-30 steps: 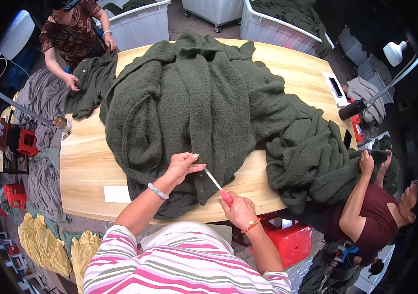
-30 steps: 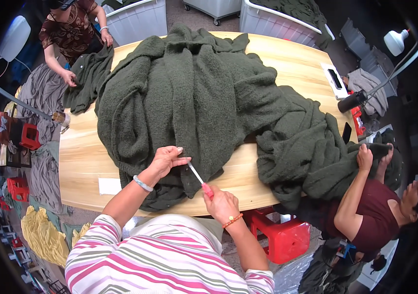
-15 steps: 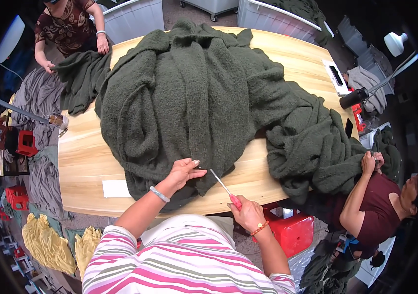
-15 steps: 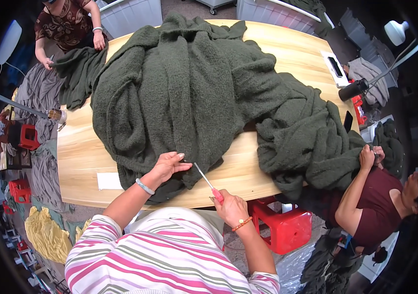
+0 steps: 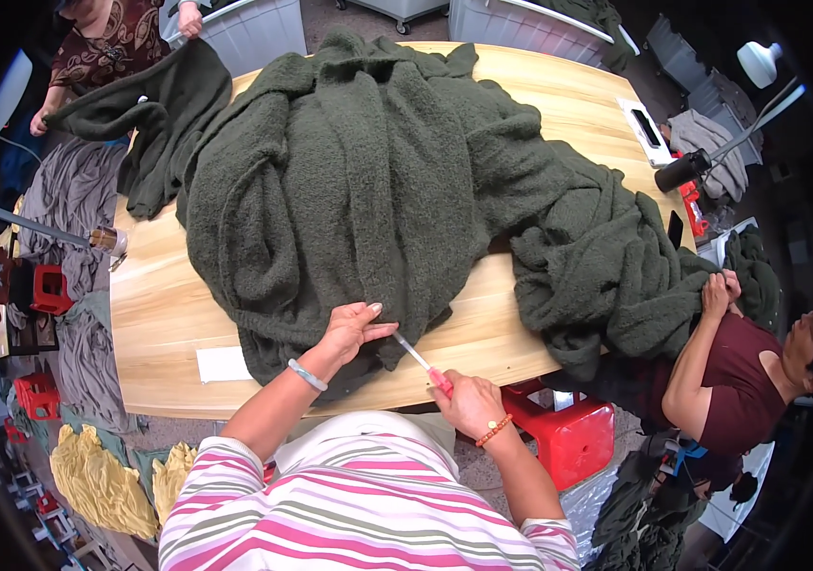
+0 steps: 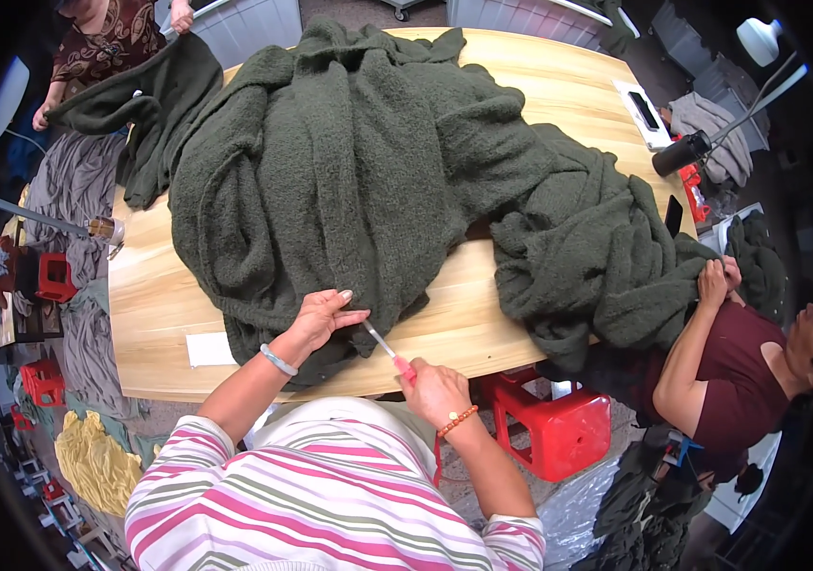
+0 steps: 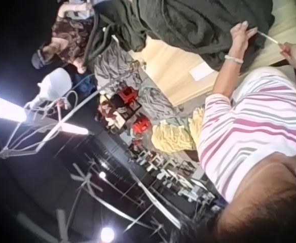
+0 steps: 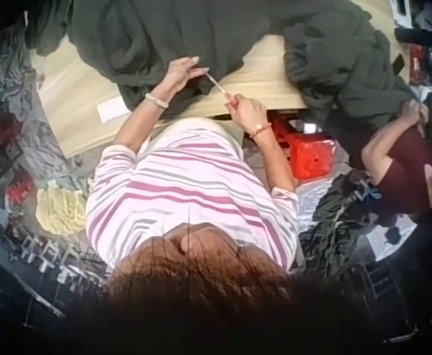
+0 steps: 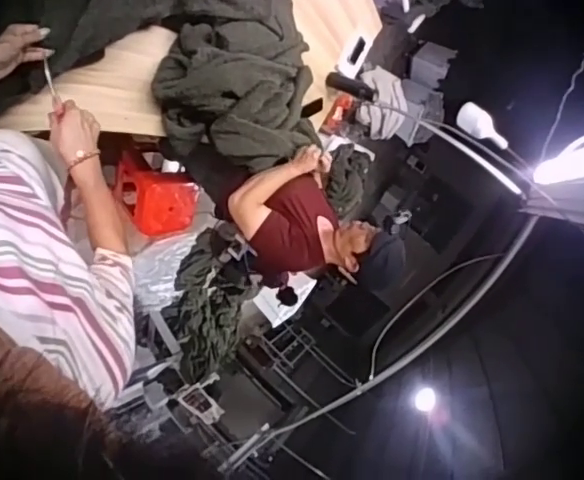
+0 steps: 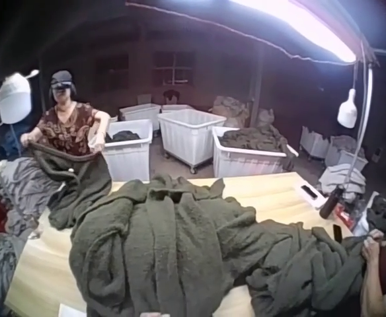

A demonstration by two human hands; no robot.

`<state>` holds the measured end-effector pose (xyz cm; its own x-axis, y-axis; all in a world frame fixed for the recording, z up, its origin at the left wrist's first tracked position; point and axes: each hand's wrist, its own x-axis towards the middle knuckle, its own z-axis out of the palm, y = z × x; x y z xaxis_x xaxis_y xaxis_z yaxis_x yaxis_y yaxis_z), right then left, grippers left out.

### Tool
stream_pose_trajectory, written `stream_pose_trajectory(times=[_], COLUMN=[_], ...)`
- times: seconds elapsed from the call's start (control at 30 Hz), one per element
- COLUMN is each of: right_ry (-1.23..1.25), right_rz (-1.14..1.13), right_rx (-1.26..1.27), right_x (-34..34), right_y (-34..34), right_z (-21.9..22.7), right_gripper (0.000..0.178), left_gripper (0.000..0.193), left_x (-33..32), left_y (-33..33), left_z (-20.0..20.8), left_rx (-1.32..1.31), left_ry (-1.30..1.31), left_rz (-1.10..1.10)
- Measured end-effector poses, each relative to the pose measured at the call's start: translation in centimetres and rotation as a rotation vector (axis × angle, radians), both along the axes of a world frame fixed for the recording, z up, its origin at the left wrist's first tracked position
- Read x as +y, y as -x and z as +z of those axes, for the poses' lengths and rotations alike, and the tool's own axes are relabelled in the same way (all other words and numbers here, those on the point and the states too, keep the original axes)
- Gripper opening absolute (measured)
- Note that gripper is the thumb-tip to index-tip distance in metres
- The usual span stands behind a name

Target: Trimming loose threads from knitted sweaters using a pair of scissors.

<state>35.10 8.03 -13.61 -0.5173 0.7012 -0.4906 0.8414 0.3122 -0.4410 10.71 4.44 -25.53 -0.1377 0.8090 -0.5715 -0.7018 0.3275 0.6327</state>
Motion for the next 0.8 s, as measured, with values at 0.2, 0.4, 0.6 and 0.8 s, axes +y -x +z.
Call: stream_pose_trajectory(times=[0.2,0.4,0.6,0.8], right_ry=[0.028,0.016,0.033,0.116], right_rz=[-0.018,-0.108,0.023,0.094], right_rx=[0.003,0.069,-0.011,-0.08], right_x=[-0.2,-0.3,-1.5,-2.2], right_y=[0.0,-2.1,-3.1,-1.5], right_z=[0.0,-0.2,-0.5,0.7], right_gripper=[0.03,0.029,0.029,0.029], left_gripper=[0.019,0.033,0.015,0.027], left_x=[0.0,-1.9,-2.9,-3.2], left_y=[-0.2,0.0,-1.9,-1.3], left_z=[0.9,1.5,-1.3,-1.4], left_rx=[0.021,0.066,-0.012,0.008], left_ry=[0.017,0.182,0.134,0.068], left_rz=[-0.006,-0.269,-0.055,-0.057])
